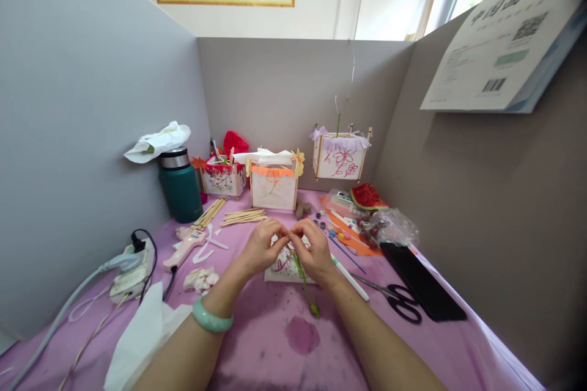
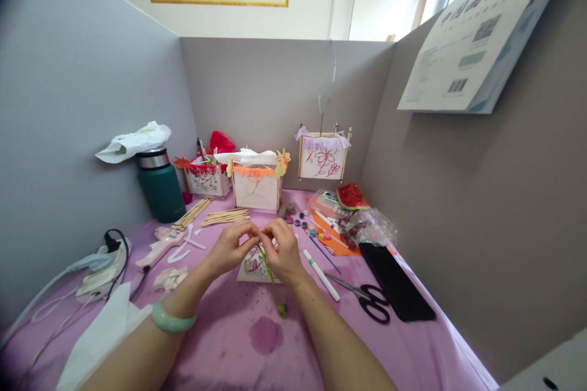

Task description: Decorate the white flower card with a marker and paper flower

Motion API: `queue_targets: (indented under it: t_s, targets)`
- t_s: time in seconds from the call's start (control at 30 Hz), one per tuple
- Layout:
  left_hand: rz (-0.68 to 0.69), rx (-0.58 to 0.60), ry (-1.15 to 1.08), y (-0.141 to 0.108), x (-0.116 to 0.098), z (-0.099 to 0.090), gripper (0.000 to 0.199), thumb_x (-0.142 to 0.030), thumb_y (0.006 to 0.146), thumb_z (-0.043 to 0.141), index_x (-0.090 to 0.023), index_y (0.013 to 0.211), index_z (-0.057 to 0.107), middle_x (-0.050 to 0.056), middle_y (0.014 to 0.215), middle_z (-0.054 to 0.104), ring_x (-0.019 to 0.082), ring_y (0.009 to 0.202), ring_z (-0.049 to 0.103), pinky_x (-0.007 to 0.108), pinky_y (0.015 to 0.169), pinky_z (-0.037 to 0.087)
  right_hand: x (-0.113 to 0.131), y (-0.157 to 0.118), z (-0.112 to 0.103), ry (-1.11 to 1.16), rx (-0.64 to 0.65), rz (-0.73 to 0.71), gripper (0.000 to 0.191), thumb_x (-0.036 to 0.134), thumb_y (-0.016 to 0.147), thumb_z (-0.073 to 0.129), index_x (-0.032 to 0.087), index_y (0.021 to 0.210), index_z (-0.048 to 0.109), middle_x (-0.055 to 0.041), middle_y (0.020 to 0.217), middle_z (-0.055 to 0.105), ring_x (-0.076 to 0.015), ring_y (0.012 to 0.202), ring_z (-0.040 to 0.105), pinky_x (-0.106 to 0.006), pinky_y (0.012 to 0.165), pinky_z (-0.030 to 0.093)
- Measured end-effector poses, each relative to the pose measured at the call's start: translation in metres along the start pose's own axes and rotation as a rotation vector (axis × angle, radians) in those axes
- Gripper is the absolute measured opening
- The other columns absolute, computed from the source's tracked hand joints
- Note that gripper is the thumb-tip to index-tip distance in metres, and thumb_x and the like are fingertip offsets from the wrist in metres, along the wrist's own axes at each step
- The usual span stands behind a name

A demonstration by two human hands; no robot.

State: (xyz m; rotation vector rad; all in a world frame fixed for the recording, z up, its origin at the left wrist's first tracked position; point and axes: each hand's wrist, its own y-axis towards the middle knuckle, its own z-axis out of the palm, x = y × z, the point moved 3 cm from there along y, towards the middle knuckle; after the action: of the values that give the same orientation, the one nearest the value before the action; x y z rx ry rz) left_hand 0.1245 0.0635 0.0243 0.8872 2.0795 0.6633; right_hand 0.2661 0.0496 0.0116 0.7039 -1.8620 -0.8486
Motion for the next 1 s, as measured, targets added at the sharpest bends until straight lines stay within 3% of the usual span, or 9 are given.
queue_targets:
  t_s: [0.23, 0.33, 0.73, 1.0]
  targets:
    - [-0.085, -0.008, -0.056, 0.0, 0.006, 0.0, 0.012, -0.026, 0.081, 0.061, -0.018, 0.074, 0.065, 0.004, 0.076, 0.066, 0.017, 0.074, 0.059, 0.029, 0.071, 0.044, -0.009, 0.003, 0.001, 0.112, 0.007, 0.139, 0.012, 0.023, 0.086, 0.052, 0.018, 0.078, 0.06, -0.0012, 0.077, 0.057, -0.0145, 0.073, 0.055, -0.027, 0.069, 0.044]
    - [-0.134, -0.02, -0.072, 0.0, 0.01, -0.002, 0.017, -0.029, 0.082, 0.058, -0.017, 0.07, 0.064, 0.003, 0.073, 0.066, 0.016, 0.072, 0.058, 0.028, 0.068, 0.044, -0.009, 0.003, 0.002, 0.095, 0.053, 0.114, 0.009, 0.026, 0.085, 0.056, 0.019, 0.086, 0.062, -0.0026, 0.083, 0.059, -0.0156, 0.078, 0.056, -0.028, 0.072, 0.045]
    - [-0.134, 0.059, -0.105, -0.001, 0.011, -0.004, 0.019, -0.031, 0.082, 0.057, -0.017, 0.07, 0.063, 0.002, 0.07, 0.063, 0.015, 0.068, 0.056, 0.027, 0.066, 0.043, -0.003, 0.002, 0.002, 0.006, 0.057, 0.017, 0.007, 0.018, 0.082, 0.057, 0.019, 0.076, 0.057, -0.0023, 0.078, 0.056, -0.0172, 0.078, 0.054, -0.031, 0.072, 0.043]
    - [-0.082, -0.006, 0.013, -0.002, 0.005, -0.001, 0.015, -0.023, 0.082, 0.056, -0.018, 0.069, 0.062, 0.002, 0.07, 0.064, 0.015, 0.07, 0.057, 0.027, 0.067, 0.042, -0.006, 0.0, 0.004, -0.016, 0.015, 0.041, 0.009, 0.016, 0.082, 0.052, 0.019, 0.076, 0.056, -0.0018, 0.075, 0.055, -0.0158, 0.072, 0.052, -0.029, 0.068, 0.043]
